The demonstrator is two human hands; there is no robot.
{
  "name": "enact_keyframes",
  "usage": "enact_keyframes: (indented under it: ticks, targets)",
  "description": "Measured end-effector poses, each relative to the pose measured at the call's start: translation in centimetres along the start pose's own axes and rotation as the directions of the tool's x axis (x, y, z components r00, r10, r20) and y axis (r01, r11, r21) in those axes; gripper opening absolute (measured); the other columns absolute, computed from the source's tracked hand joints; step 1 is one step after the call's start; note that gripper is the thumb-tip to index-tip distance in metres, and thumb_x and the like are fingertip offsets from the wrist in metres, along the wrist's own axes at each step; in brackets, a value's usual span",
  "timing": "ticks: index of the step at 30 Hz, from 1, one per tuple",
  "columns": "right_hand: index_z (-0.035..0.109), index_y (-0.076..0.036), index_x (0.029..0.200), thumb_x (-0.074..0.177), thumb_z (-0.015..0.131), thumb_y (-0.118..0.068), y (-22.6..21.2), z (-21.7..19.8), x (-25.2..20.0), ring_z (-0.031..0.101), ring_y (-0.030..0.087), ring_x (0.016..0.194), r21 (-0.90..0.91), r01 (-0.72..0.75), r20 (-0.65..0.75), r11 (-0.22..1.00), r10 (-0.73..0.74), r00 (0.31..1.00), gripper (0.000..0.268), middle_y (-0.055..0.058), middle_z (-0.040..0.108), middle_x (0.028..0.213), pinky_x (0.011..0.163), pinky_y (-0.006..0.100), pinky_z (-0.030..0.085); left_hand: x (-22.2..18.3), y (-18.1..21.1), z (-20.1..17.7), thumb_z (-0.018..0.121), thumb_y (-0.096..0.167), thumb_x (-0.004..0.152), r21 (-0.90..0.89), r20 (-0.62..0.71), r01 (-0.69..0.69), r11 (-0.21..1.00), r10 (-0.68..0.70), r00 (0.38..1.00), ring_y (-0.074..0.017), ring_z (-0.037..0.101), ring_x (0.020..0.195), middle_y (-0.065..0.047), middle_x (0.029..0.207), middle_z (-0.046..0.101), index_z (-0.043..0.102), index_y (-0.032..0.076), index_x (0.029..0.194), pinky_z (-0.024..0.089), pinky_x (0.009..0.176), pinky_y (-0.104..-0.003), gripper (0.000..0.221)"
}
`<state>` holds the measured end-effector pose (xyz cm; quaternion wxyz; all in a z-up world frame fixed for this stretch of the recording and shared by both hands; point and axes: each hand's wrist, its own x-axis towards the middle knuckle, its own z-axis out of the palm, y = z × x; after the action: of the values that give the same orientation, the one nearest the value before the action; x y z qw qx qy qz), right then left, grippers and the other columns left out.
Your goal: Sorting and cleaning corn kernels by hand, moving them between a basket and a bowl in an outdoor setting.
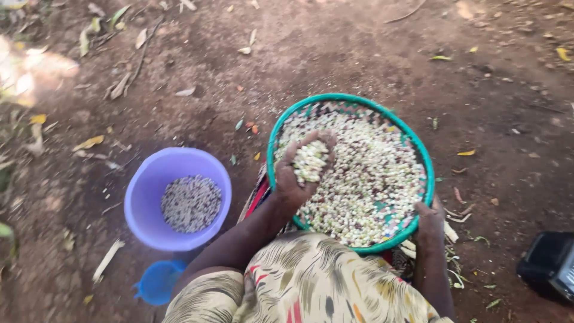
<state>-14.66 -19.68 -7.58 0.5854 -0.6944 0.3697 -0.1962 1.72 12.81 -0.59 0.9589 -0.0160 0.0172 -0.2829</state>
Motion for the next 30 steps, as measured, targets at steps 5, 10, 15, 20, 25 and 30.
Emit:
enact_keyframes:
  ticks: [5,10,15,20,25,30]
  targets:
    - [0.069,-0.024,0.138,0.080,0.069,-0.014,-0.2,-1.2,-2.1,0.062,0.022,0.082,-0.016,0.012,-0.048,1.000,-0.012,0.999,0.058,0.011,0.061,0.094,0.071,0.040,0.054,-8.3,11.3,-5.3,0.059,0.033,0.106,-0.039,-0.020,-0.223,0.974,0.223,0.975,-0.0510,0.053,0.141,-0.033,0.160,0.046,0.056,0.002,0.151,0.047,0.118,-0.066,0.055]
    - [0.041,-0.007,0.165,0.082,0.038,0.008,-6.8,-2.0,-8.7,0.058,0.023,0.118,0.103,0.134,0.122,0.986,-0.147,0.982,0.085,0.015,0.057,0.146,0.100,0.029,0.049,-16.8,20.9,-12.7,0.029,0.038,0.117,0.249,-0.432,-0.607,0.755,0.647,0.628,-0.0356,0.070,0.115,-0.021,0.129,0.069,0.056,0.000,0.140,0.062,0.092,-0.050,0.052]
    - [0.047,-0.004,0.159,0.086,0.042,0.006,-7.7,-2.7,-10.6,0.064,0.023,0.106,0.038,0.169,0.092,0.985,-0.172,0.981,0.073,0.017,0.061,0.134,0.088,0.029,0.057,-20.1,23.8,-16.4,0.046,0.038,0.107,0.585,-0.547,-0.407,0.701,0.712,0.440,-0.0372,0.056,0.127,-0.022,0.144,0.049,0.036,0.010,0.152,0.053,0.103,-0.052,0.054]
    - [0.051,-0.006,0.151,0.084,0.041,0.008,-4.8,-1.7,-9.0,0.058,0.019,0.109,0.126,0.192,0.073,0.973,-0.202,0.977,0.068,0.011,0.059,0.131,0.098,0.030,0.048,-16.2,18.4,-14.2,0.053,0.038,0.097,0.824,-0.424,-0.062,0.563,0.686,0.591,-0.0431,0.016,0.160,-0.028,0.172,0.023,0.029,0.000,0.164,0.013,0.128,-0.059,0.081]
    - [0.060,-0.006,0.142,0.090,0.065,-0.015,-7.2,0.1,-11.3,0.055,0.030,0.096,0.070,0.068,-0.083,0.995,-0.062,0.995,0.053,0.019,0.057,0.105,0.083,0.048,0.052,-16.5,8.6,-1.8,0.039,0.048,0.112,0.915,-0.196,-0.004,0.403,0.453,0.870,-0.0482,0.015,0.161,-0.024,0.173,0.028,0.032,0.016,0.169,0.001,0.124,-0.071,0.066]
    - [0.062,-0.010,0.144,0.089,0.067,-0.018,-1.8,-1.3,-8.1,0.058,0.031,0.094,0.066,0.042,-0.061,0.997,-0.038,0.997,0.056,0.020,0.060,0.102,0.087,0.048,0.052,-14.7,4.4,3.4,0.068,0.031,0.097,0.990,-0.007,-0.052,0.127,0.424,0.906,-0.0356,0.043,0.130,-0.022,0.141,0.044,0.034,0.012,0.167,0.037,0.106,-0.052,0.081]
